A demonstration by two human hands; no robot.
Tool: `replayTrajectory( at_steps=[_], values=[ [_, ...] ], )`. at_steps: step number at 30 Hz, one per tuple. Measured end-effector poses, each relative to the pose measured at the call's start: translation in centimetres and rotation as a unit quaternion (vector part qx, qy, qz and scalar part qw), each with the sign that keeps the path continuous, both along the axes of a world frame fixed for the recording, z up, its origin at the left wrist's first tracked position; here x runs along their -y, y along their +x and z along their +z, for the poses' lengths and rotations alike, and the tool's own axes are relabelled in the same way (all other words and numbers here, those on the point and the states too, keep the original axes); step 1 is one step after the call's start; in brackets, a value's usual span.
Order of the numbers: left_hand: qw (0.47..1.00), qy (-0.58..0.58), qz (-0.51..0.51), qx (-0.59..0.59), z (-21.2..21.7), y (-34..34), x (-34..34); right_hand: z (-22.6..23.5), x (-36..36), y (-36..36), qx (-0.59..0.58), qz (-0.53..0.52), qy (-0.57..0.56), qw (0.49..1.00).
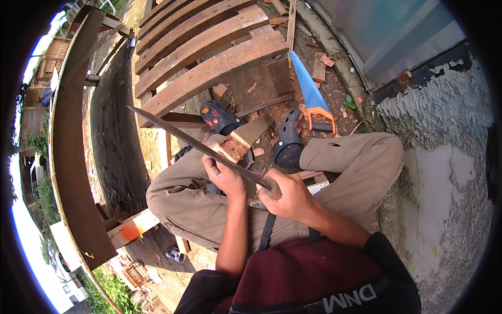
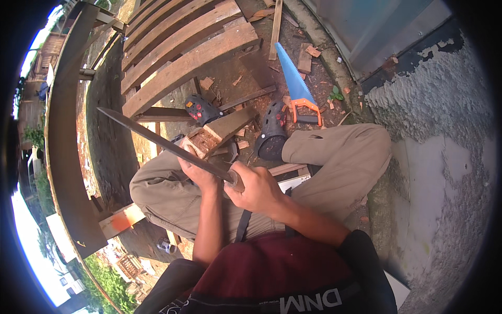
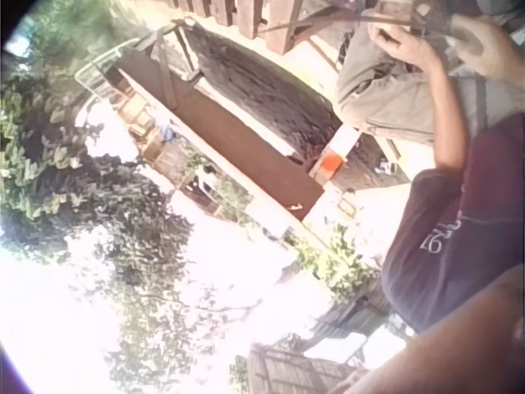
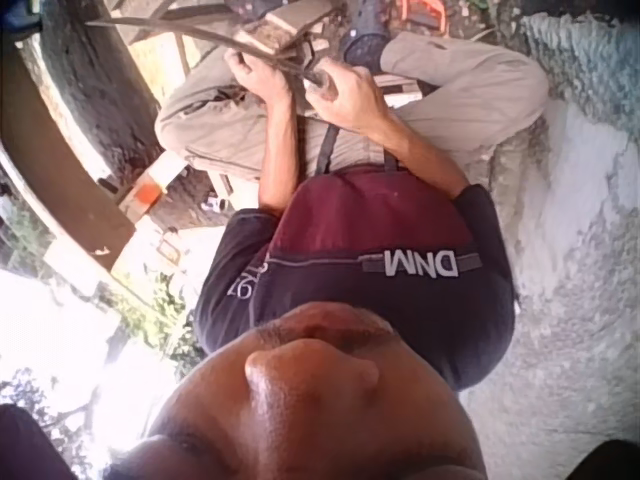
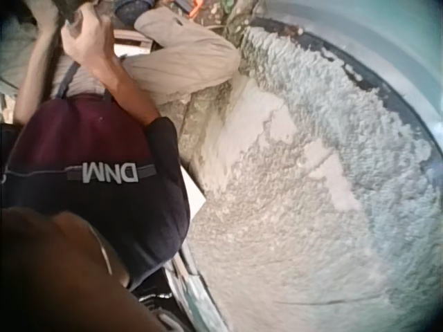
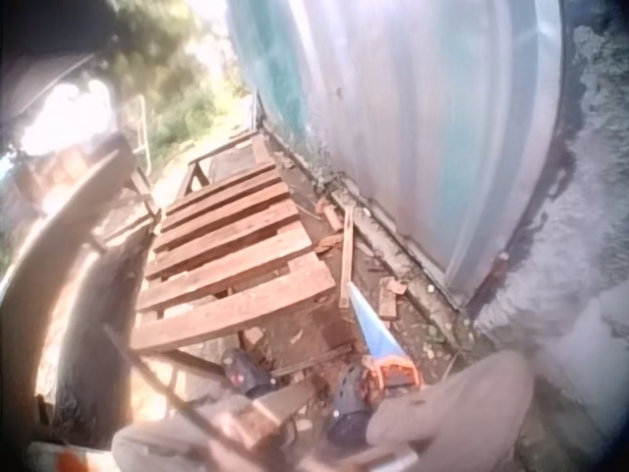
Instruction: The person sits cross-legged and uses a hand saw to cut a small piece of wood held between their legs. After completing the cut, they place the piece on a wooden pallet and continue sawing a plank on the pallet.
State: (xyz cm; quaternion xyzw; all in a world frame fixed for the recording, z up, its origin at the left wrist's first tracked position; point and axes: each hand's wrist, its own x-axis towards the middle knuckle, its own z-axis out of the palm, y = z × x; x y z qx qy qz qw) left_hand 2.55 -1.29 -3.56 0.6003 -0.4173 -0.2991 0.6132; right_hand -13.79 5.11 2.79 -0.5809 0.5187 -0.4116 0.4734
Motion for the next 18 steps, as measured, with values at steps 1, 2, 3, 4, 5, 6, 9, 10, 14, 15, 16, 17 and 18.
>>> replayTrajectory(
  at_steps=[1, 2, 3, 4, 5, 6, 9, 10, 14, 15, 16, 17, 18],
  values=[
    [0.999, -0.001, 0.002, 0.038, 0.8, -0.4, 0.0, 0.8, -0.1, 0.0, 0.027, -0.011, -0.050, 0.998],
    [0.988, -0.032, -0.009, 0.149, 1.2, -0.4, -0.1, -0.1, -0.1, 0.3, 0.056, -0.031, -0.087, 0.994],
    [0.999, 0.010, -0.001, 0.034, 1.6, -1.1, -0.5, -2.3, -0.5, 0.6, 0.026, -0.023, -0.029, 0.999],
    [1.000, -0.004, -0.010, 0.020, 0.8, -0.5, -0.3, -5.6, -0.5, 0.6, -0.011, -0.009, 0.040, 0.999],
    [1.000, -0.020, -0.015, 0.004, 0.0, 0.3, -0.1, -7.8, 0.0, 0.4, -0.050, 0.007, 0.106, 0.993],
    [0.999, -0.002, -0.025, -0.022, 0.6, 0.4, 0.1, -7.5, 0.3, 0.5, -0.084, 0.018, 0.098, 0.991],
    [0.991, 0.021, -0.030, -0.130, 1.6, 0.2, 0.6, -5.6, 1.2, 1.6, -0.073, 0.021, 0.153, 0.985],
    [0.983, 0.004, -0.007, -0.184, 1.1, 0.3, 1.2, -5.7, 0.6, 2.4, -0.072, 0.016, 0.144, 0.987],
    [0.962, -0.064, 0.038, -0.263, 2.4, 0.1, 3.8, -5.8, 1.1, 4.4, -0.046, -0.016, 0.092, 0.995],
    [0.963, -0.075, 0.043, -0.256, 2.7, 0.5, 3.8, -5.5, 1.0, 4.9, -0.034, -0.026, 0.090, 0.995],
    [0.960, -0.079, 0.044, -0.264, 3.3, 0.8, 3.6, -5.0, 1.2, 5.1, -0.030, -0.011, 0.093, 0.995],
    [0.964, -0.084, 0.050, -0.248, 3.8, 1.2, 3.4, -3.9, 1.4, 5.3, -0.026, 0.005, 0.099, 0.995],
    [0.967, -0.090, 0.057, -0.232, 4.2, 1.9, 3.3, -3.1, 1.5, 5.6, -0.023, 0.021, 0.105, 0.994]
  ],
)
